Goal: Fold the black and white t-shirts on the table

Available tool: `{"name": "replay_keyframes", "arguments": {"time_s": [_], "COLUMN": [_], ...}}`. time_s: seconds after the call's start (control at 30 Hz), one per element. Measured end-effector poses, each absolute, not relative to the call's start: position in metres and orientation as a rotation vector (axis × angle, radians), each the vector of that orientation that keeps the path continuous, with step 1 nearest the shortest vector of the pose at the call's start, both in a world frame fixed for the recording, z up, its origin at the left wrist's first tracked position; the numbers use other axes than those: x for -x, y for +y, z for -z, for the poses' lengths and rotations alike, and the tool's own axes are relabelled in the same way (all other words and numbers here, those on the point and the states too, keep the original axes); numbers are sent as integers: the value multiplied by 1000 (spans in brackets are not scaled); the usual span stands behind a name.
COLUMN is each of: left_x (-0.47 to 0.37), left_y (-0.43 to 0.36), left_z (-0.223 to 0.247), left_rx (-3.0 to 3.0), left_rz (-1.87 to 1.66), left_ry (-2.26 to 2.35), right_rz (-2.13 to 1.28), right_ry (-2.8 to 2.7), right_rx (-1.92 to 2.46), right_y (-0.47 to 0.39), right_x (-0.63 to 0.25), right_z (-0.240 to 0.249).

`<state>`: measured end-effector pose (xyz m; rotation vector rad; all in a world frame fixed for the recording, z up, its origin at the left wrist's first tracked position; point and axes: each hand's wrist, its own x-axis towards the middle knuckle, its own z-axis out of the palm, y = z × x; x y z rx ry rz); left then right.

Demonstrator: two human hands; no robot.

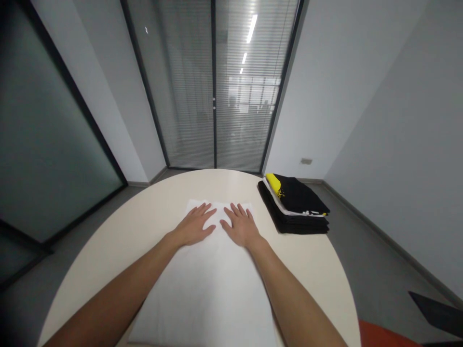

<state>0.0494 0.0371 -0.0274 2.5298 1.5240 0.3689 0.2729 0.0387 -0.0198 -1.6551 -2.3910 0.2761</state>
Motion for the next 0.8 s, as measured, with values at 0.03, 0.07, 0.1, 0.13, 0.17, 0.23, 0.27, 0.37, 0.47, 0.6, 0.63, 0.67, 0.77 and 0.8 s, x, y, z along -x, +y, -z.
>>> {"name": "replay_keyframes", "arguments": {"time_s": [0.03,0.07,0.1,0.13,0.17,0.23,0.27,0.37,0.47,0.6,0.63,0.67,0.77,0.8], "left_x": [-49,-49,-50,-50,-50,-50,-49,-45,-39,-33,-33,-32,-34,-35], "left_y": [37,37,37,37,37,38,39,41,43,45,45,45,44,43], "left_z": [27,26,26,26,26,27,27,27,26,29,30,31,32,32], "left_rx": [-2528,-2527,-2527,-2527,-2523,-2504,-2487,-2405,-2324,-2306,-2308,-2317,-2408,-2458], "left_rz": [-365,-361,-355,-350,-347,-347,-350,-349,-330,-371,-397,-429,-555,-595], "left_ry": [1525,1527,1533,1542,1558,1607,1642,1771,1848,1841,1838,1837,1841,1829], "right_rz": [-265,-249,-236,-231,-232,-253,-264,-286,-304,-298,-294,-287,-269,-265], "right_ry": [-2373,-2343,-2307,-2268,-2234,-2200,-2195,-2197,-2207,-2214,-2216,-2217,-2214,-2216], "right_rx": [1670,1699,1738,1781,1820,1858,1857,1837,1828,1826,1824,1822,1825,1827], "right_y": [40,42,44,45,47,49,50,51,51,52,52,52,52,52], "right_x": [-274,-275,-276,-277,-279,-282,-283,-286,-288,-288,-288,-288,-287,-287], "right_z": [21,21,22,23,24,26,26,26,26,28,28,29,29,29]}}
